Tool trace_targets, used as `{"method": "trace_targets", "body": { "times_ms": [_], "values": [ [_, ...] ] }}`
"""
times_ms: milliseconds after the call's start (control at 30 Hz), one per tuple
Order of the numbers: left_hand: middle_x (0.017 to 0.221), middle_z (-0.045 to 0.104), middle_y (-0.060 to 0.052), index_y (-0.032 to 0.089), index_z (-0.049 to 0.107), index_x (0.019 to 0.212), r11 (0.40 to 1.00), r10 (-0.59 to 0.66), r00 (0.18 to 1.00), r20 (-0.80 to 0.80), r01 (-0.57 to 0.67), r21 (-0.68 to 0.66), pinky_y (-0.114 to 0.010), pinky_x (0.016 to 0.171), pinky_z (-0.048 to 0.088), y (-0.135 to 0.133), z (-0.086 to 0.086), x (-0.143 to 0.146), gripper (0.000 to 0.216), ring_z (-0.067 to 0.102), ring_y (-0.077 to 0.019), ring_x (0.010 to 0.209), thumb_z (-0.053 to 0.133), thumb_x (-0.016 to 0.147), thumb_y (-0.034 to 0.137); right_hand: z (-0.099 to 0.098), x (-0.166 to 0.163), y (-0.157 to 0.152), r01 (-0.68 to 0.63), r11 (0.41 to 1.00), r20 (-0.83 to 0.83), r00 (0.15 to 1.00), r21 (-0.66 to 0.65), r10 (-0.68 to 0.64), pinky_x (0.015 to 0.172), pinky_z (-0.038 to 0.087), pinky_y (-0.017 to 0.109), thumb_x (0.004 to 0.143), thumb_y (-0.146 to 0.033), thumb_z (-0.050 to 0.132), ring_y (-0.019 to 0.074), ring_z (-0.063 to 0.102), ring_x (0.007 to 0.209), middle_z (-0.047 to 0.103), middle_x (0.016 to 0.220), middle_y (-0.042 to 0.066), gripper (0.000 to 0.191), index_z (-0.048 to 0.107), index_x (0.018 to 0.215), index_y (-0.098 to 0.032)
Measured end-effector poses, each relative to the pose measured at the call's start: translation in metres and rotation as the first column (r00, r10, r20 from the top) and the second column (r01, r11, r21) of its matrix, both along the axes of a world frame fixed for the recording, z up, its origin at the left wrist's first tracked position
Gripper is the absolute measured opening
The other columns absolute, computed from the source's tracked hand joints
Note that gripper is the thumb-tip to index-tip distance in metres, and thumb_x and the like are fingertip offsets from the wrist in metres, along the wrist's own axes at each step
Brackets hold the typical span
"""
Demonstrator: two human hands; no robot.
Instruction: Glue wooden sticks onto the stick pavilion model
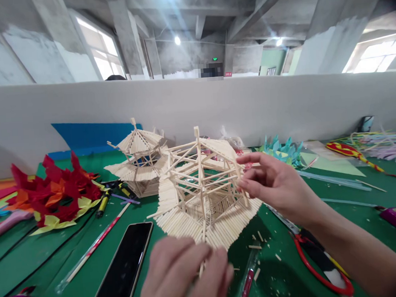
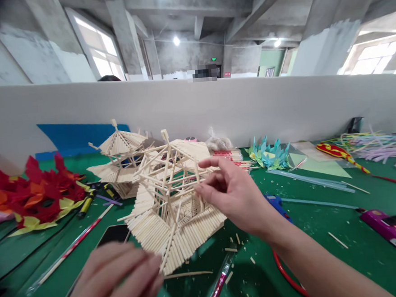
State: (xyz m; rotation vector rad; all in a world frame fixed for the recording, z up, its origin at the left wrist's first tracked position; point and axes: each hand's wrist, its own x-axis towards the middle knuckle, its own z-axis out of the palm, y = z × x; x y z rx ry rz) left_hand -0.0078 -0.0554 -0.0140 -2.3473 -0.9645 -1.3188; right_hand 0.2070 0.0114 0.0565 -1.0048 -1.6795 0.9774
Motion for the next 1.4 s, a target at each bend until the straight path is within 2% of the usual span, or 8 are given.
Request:
{"method": "trace_targets", "body": {
  "times_ms": [33,100,200,467,800,1000,1400],
  "values": [
    [0.081,0.059,-0.003,0.022,0.056,0.097,0.997,0.055,0.998,0.031,-0.056,0.053,-0.034,0.067,0.047,0.008,0.017,0.005,0.019,0.054,-0.0182,0.077,0.056,0.078,0.022,0.003,-0.004,0.006,-0.017,1.0,-0.012,1.0,0.013,0.017,0.05,0.041,0.022,0.076,-0.026,0.059,0.0087,0.049,0.054,0.054,0.062,-0.005,0.03,0.044,0.102,-0.02],
    [0.082,0.059,-0.004,0.016,0.057,0.093,0.994,0.064,0.998,-0.028,-0.061,0.085,-0.032,0.069,0.045,0.025,0.042,0.014,0.016,0.052,-0.017,0.079,0.058,0.076,0.016,0.008,-0.011,0.014,-0.045,0.999,-0.012,0.999,0.028,0.045,0.048,0.038,0.021,0.076,-0.025,0.06,0.0075,0.048,0.051,0.054,0.06,-0.006,0.026,0.043,0.095,-0.02],
    [0.083,0.061,-0.005,0.015,0.058,0.095,0.986,0.091,0.993,-0.074,-0.079,0.147,-0.035,0.07,0.041,0.045,0.058,0.024,0.021,0.051,-0.0195,0.081,0.062,0.074,0.017,0.013,-0.019,0.02,-0.066,0.996,0.037,0.997,0.053,0.064,0.047,0.036,0.021,0.075,-0.024,0.059,0.0076,0.049,0.05,0.054,0.057,-0.007,0.022,0.042,0.089,-0.02],
    [0.089,0.064,-0.006,0.016,0.06,0.099,0.933,0.231,0.965,-0.123,-0.184,0.31,-0.039,0.078,0.035,0.068,0.049,0.029,0.025,0.049,-0.0234,0.089,0.061,0.075,0.018,0.027,-0.031,0.028,0.001,0.994,0.237,0.971,0.107,-0.026,0.05,0.04,0.022,0.076,-0.02,0.054,0.0106,0.055,0.054,0.058,0.059,-0.004,0.013,0.044,0.085,-0.019],
    [0.082,0.066,-0.006,0.016,0.063,0.09,0.919,0.203,0.979,-0.02,-0.183,0.35,-0.041,0.079,0.031,0.083,0.034,0.032,0.017,0.052,-0.0236,0.086,0.061,0.073,0.013,0.033,-0.035,0.04,-0.039,0.986,0.421,0.906,0.164,-0.034,0.052,0.042,0.024,0.076,-0.021,0.052,0.0132,0.058,0.057,0.063,0.063,-0.001,0.008,0.045,0.08,-0.021],
    [0.08,0.067,-0.006,0.017,0.064,0.087,0.922,0.201,0.979,-0.038,-0.176,0.345,-0.04,0.078,0.031,0.086,0.034,0.033,0.015,0.053,-0.0237,0.086,0.056,0.075,0.011,0.038,-0.039,0.043,-0.028,0.973,0.518,0.85,0.23,-0.098,0.055,0.042,0.024,0.074,-0.017,0.051,0.0132,0.059,0.061,0.064,0.066,0.0,0.007,0.047,0.079,-0.02],
    [0.085,0.066,-0.008,0.017,0.064,0.086,0.922,0.203,0.978,-0.055,-0.172,0.346,-0.042,0.077,0.032,0.089,0.032,0.031,0.016,0.052,-0.0253,0.086,0.06,0.071,0.011,0.043,-0.038,0.046,-0.068,0.961,0.596,0.795,0.267,-0.109,0.052,0.038,0.022,0.073,-0.02,0.052,0.0117,0.055,0.059,0.063,0.068,0.0,0.008,0.05,0.08,-0.019]
  ]
}}
